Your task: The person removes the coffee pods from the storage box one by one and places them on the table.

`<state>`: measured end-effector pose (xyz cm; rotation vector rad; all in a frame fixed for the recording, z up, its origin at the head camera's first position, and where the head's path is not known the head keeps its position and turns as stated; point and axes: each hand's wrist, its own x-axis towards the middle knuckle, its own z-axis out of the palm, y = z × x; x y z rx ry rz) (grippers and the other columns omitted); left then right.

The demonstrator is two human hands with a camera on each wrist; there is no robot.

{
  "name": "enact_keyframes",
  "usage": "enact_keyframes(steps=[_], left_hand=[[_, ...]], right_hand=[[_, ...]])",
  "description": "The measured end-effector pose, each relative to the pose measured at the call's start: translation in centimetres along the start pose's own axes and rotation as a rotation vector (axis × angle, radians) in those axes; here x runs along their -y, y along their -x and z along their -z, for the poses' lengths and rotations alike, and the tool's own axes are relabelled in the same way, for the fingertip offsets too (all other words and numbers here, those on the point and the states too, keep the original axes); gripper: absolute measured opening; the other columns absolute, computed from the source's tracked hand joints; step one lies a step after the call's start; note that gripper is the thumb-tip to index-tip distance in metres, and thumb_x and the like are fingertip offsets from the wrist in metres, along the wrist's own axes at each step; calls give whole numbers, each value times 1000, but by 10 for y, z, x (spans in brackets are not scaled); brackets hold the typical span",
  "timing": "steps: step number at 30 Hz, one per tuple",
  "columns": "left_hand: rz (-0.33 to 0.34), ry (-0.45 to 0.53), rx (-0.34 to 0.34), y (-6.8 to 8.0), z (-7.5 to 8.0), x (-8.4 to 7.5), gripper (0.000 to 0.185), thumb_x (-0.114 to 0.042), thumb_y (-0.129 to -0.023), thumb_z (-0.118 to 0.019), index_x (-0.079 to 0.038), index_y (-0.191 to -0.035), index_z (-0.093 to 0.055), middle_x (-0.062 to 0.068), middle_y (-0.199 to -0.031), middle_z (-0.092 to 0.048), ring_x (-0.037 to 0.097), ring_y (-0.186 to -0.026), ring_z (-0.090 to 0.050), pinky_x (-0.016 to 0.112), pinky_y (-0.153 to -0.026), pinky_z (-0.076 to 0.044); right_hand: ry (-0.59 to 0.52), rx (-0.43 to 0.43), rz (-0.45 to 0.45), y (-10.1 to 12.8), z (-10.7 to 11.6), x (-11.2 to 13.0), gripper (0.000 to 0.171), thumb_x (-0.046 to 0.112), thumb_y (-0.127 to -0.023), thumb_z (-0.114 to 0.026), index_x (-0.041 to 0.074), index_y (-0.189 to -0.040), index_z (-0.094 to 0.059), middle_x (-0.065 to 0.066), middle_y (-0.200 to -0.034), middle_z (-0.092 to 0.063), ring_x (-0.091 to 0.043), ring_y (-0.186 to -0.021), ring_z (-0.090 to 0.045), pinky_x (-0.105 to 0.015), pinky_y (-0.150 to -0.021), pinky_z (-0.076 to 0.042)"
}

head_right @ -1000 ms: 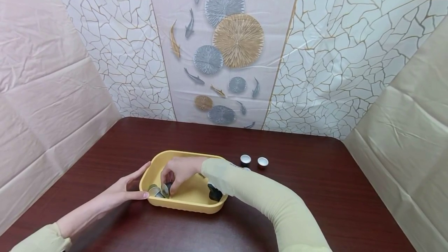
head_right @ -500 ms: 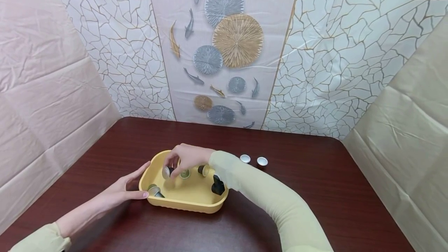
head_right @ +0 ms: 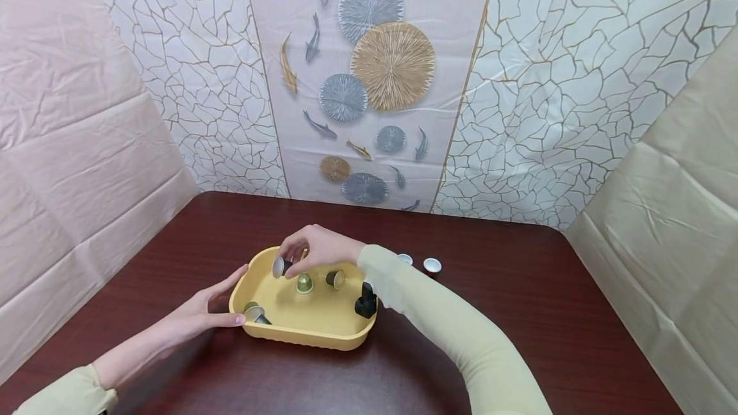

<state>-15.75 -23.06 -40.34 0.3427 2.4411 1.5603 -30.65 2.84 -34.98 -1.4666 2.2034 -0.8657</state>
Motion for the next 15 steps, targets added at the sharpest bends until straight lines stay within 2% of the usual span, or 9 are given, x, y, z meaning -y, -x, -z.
enact_keyframes(steps=[5, 15], left_hand=[[9, -6, -5, 0, 0, 1, 97, -26, -84, -77, -24, -160, -17, 15, -166, -19, 40, -144, -33, 58, -110, -30], [37, -10, -17, 1, 0, 0, 97, -27, -83, -78, -27, -160, -18, 12, -166, -17, 40, -151, -14, 68, -111, -21]], right_hand=[[-102, -43, -13, 7, 3, -3, 29, 20, -85, -79, 18, -113, -71, 1, -101, -74, -9, -93, -66, -33, -85, -55], [-290, -125, -35, 29, 5, -12, 34, 7, -85, -76, 6, -117, -68, -8, -106, -74, -12, -94, -68, -29, -87, -54]])
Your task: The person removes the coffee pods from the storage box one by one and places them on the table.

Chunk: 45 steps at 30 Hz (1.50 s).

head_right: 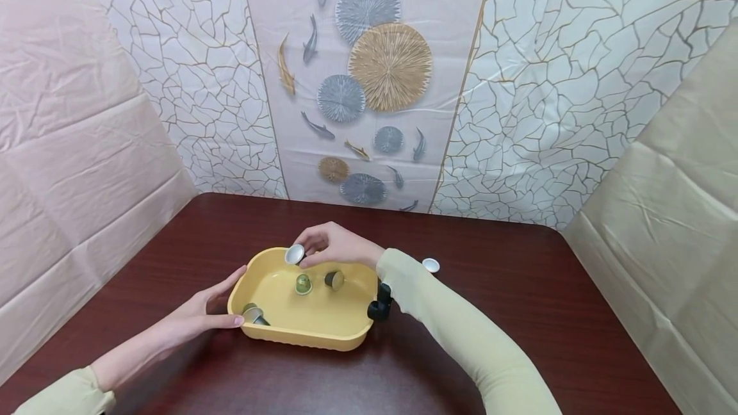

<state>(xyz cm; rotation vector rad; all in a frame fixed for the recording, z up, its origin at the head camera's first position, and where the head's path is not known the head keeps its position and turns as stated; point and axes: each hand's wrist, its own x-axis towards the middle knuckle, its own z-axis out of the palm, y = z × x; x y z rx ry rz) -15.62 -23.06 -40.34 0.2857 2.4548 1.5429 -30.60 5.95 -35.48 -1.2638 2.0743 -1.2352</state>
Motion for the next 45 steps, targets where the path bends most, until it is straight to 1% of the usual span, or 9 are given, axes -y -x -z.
enact_keyframes(steps=[9, 14, 18, 23, 27, 32, 35, 39, 45], left_hand=[[-8, 12, 10, 1, 0, 0, 97, -26, -84, -77, -27, -160, -17, 14, -166, -18, 43, -148, -24, 63, -110, -28], [-7, 11, 11, 2, 0, -1, 97, -26, -84, -77, -27, -160, -16, 14, -166, -18, 42, -146, -29, 62, -109, -29], [-8, 15, 13, 2, 0, 0, 97, -26, -85, -77, -26, -160, -16, 15, -165, -19, 42, -143, -36, 59, -109, -32], [-9, 8, 11, 1, 0, 1, 97, -26, -84, -77, -27, -160, -17, 14, -166, -18, 42, -146, -30, 61, -109, -30], [-11, 14, 17, 0, 0, 1, 97, -26, -85, -77, -28, -160, -16, 15, -166, -17, 41, -143, -36, 59, -109, -32], [-12, 4, 12, 1, 0, 0, 96, -27, -85, -77, -28, -160, -17, 14, -166, -18, 40, -148, -24, 64, -110, -26], [-11, -4, 7, 1, 0, -1, 96, -27, -85, -77, -28, -160, -17, 14, -165, -19, 40, -150, -17, 68, -110, -23], [-12, -10, 4, 1, 0, -1, 95, -27, -85, -77, -29, -159, -18, 15, -165, -21, 40, -150, -17, 68, -110, -23], [-11, -7, 4, 1, 0, -1, 95, -27, -85, -77, -30, -159, -18, 14, -165, -20, 39, -151, -15, 69, -110, -21]], right_hand=[[-67, -100, -46, 22, -1, -7, 36, 5, -85, -76, 6, -120, -67, -8, -109, -73, -12, -96, -69, -29, -89, -54], [-144, -117, -56, 32, -2, -10, 40, 7, -86, -75, 12, -124, -65, -4, -110, -74, -15, -99, -70, -31, -90, -55], [-184, -127, -44, 38, -4, -11, 43, 6, -87, -74, 10, -128, -63, -4, -111, -74, -14, -98, -70, -29, -88, -55], [-253, -149, -7, 46, -6, -14, 46, 7, -89, -72, 4, -132, -59, -3, -108, -74, -23, -96, -73, -38, -87, -57], [-294, -184, 19, 52, -8, -16, 46, 5, -89, -71, -1, -132, -57, -8, -111, -73, -33, -95, -73, -46, -87, -57], [-317, -234, 18, 59, -9, -21, 46, 3, -89, -70, -2, -133, -55, -23, -117, -68, -21, -93, -74, -44, -83, -57], [-324, -254, 10, 63, -9, -23, 47, 2, -89, -69, -1, -133, -55, -16, -118, -69, -18, -92, -74, -41, -81, -58], [-329, -269, 5, 67, -10, -24, 49, 2, -89, -70, -5, -134, -52, -2, -116, -70, -16, -90, -73, -36, -79, -59], [-331, -285, 13, 75, -6, -23, 48, 4, -89, -69, -2, -134, -54, -4, -116, -69, -27, -94, -72, -38, -81, -59]])
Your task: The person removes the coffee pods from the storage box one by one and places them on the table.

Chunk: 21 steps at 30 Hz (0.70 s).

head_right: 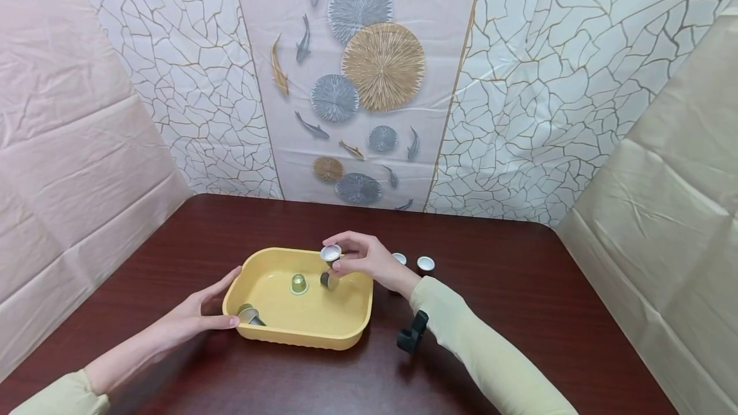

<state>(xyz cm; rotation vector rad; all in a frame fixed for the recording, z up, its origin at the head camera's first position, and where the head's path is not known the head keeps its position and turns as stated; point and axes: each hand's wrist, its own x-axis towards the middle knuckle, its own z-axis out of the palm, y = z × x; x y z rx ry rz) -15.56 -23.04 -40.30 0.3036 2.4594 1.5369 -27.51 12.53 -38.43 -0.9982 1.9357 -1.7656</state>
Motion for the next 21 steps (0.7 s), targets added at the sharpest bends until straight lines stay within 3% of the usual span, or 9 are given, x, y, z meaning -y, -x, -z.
enact_keyframes(steps=[3, 11, 18, 21], left_hand=[[2, 5, 4, 0, 0, 1, 95, -27, -85, -77, -30, -159, -17, 14, -166, -18, 40, -151, -14, 70, -110, -20], [4, -1, 6, -1, 1, 1, 96, -26, -85, -77, -30, -159, -16, 16, -165, -18, 44, -148, -24, 65, -108, -29], [6, 4, 10, -1, 1, 1, 96, -26, -85, -76, -30, -160, -16, 17, -165, -19, 42, -140, -40, 59, -107, -33], [4, 8, 11, -1, 1, 1, 96, -26, -85, -77, -29, -160, -16, 16, -166, -18, 43, -143, -35, 60, -108, -32]], right_hand=[[-14, -5, 2, 3, 4, 2, 44, 5, -92, -67, 0, -134, -55, -8, -117, -68, -31, -96, -72, -42, -81, -59], [-7, -70, -20, 11, 11, 8, 42, 4, -93, -65, -1, -133, -54, -7, -113, -69, -19, -94, -74, -44, -84, -58], [32, -191, -88, 25, 16, 18, 48, 10, -91, -70, 7, -137, -55, -7, -119, -68, -19, -98, -74, -49, -89, -55], [47, -243, -105, 33, 19, 21, 49, 13, -91, -71, 11, -137, -56, -7, -123, -66, -21, -101, -73, -49, -90, -55]])
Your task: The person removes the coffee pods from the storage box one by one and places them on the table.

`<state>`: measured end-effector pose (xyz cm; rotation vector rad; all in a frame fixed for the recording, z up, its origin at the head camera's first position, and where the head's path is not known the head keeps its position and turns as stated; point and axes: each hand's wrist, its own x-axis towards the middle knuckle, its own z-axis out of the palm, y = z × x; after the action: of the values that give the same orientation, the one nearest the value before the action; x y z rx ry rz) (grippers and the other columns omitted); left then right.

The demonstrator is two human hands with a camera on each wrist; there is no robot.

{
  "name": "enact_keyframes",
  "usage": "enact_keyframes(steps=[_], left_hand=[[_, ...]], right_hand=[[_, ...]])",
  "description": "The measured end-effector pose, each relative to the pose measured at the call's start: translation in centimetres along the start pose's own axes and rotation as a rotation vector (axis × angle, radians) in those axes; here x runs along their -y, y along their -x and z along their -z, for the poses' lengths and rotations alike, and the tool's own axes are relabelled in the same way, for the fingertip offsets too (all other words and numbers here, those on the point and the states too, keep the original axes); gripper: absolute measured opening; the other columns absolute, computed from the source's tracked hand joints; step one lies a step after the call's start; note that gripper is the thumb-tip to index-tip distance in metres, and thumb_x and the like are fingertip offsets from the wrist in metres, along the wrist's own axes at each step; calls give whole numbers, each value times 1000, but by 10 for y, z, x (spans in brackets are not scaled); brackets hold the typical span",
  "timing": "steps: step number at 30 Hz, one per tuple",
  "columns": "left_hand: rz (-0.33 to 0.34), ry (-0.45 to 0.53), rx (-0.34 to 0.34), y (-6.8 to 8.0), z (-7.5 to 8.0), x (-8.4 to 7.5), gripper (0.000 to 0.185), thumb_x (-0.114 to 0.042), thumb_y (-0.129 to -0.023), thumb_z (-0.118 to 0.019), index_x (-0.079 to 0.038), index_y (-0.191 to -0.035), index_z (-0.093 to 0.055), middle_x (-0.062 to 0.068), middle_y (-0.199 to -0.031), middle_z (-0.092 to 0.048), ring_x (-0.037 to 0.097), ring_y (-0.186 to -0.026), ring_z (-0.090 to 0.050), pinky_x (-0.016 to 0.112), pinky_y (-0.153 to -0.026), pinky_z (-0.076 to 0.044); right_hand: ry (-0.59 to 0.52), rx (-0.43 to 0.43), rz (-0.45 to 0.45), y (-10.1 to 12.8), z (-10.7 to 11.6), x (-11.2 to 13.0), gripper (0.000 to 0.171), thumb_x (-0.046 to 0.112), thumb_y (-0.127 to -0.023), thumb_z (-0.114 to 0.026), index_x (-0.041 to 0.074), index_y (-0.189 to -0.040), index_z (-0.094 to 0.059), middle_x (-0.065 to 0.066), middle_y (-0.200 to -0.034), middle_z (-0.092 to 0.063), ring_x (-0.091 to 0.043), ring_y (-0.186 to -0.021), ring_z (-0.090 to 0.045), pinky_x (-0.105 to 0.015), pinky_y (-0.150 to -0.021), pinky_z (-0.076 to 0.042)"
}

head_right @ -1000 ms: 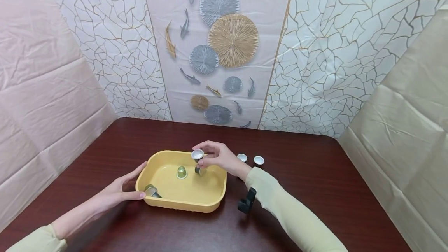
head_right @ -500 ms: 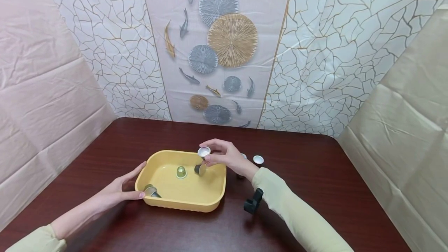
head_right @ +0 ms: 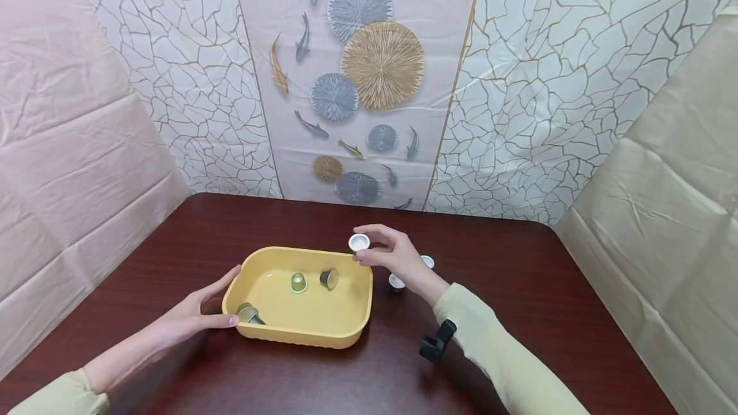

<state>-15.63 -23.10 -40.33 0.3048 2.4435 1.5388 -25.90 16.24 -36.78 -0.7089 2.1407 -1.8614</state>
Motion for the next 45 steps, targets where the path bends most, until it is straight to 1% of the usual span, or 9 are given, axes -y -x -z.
enact_keyframes(steps=[5, 12, 15, 18, 21, 26, 34, 39, 45], left_hand=[[-4, 1, -1, 0, 0, -1, 96, -27, -85, -76, -29, -160, -16, 14, -166, -18, 42, -150, -17, 66, -109, -26], [-23, -8, -5, 1, 0, 1, 94, -26, -85, -76, -30, -159, -18, 12, -165, -22, 39, -149, -19, 64, -109, -27], [-27, -14, -9, 1, 0, 2, 94, -26, -85, -76, -30, -159, -19, 10, -165, -23, 38, -147, -22, 61, -108, -28], [-25, -15, -11, 0, 0, 1, 94, -26, -85, -76, -30, -159, -19, 11, -165, -23, 38, -147, -22, 62, -109, -27], [-24, -12, -9, 0, 0, 1, 94, -26, -85, -76, -30, -159, -19, 11, -165, -21, 37, -149, -20, 63, -109, -26], [-20, -11, -10, 1, 0, 1, 94, -26, -85, -76, -30, -159, -19, 12, -165, -22, 37, -149, -19, 64, -110, -25], [-17, -28, -20, 1, -1, 1, 94, -28, -84, -77, -31, -159, -20, 11, -165, -24, 38, -149, -20, 65, -109, -24], [-6, -10, -13, 0, 0, 1, 95, -28, -84, -77, -31, -159, -18, 13, -165, -21, 39, -151, -15, 71, -110, -20], [9, 7, -5, 0, 0, 1, 96, -28, -85, -77, -33, -159, -17, 15, -166, -18, 40, -152, -12, 72, -110, -19]], right_hand=[[-2, -68, -1, 13, 8, -2, 49, 14, -90, -72, 9, -137, -55, -8, -122, -66, -26, -103, -72, -47, -91, -55], [58, -134, -10, 29, 17, -4, 49, 16, -90, -72, 8, -135, -54, -16, -125, -62, -15, -95, -74, -40, -87, -57], [109, -161, -2, 35, 20, -5, 47, 14, -89, -73, 7, -132, -56, -19, -123, -63, -13, -92, -74, -42, -84, -58], [184, -204, -9, 40, 24, -6, 45, 16, -88, -75, 7, -128, -59, -18, -119, -66, -11, -89, -72, -40, -79, -59], [263, -256, -15, 44, 28, -9, 43, 16, -86, -76, 7, -125, -62, -16, -113, -69, -9, -87, -69, -34, -74, -58], [357, -323, 0, 50, 35, -16, 41, 17, -85, -78, 5, -122, -64, -20, -112, -71, -4, -88, -67, -23, -77, -54], [422, -354, -27, 63, 42, -26, 42, 17, -83, -80, 6, -121, -65, -18, -116, -69, -14, -93, -69, -19, -77, -53], [427, -371, -22, 70, 47, -31, 42, 14, -81, -81, 3, -119, -66, -21, -111, -71, -8, -88, -69, -18, -75, -53], [468, -384, -49, 73, 55, -39, 42, 10, -82, -80, -1, -119, -65, -23, -111, -71, 1, -84, -66, -16, -75, -53]])
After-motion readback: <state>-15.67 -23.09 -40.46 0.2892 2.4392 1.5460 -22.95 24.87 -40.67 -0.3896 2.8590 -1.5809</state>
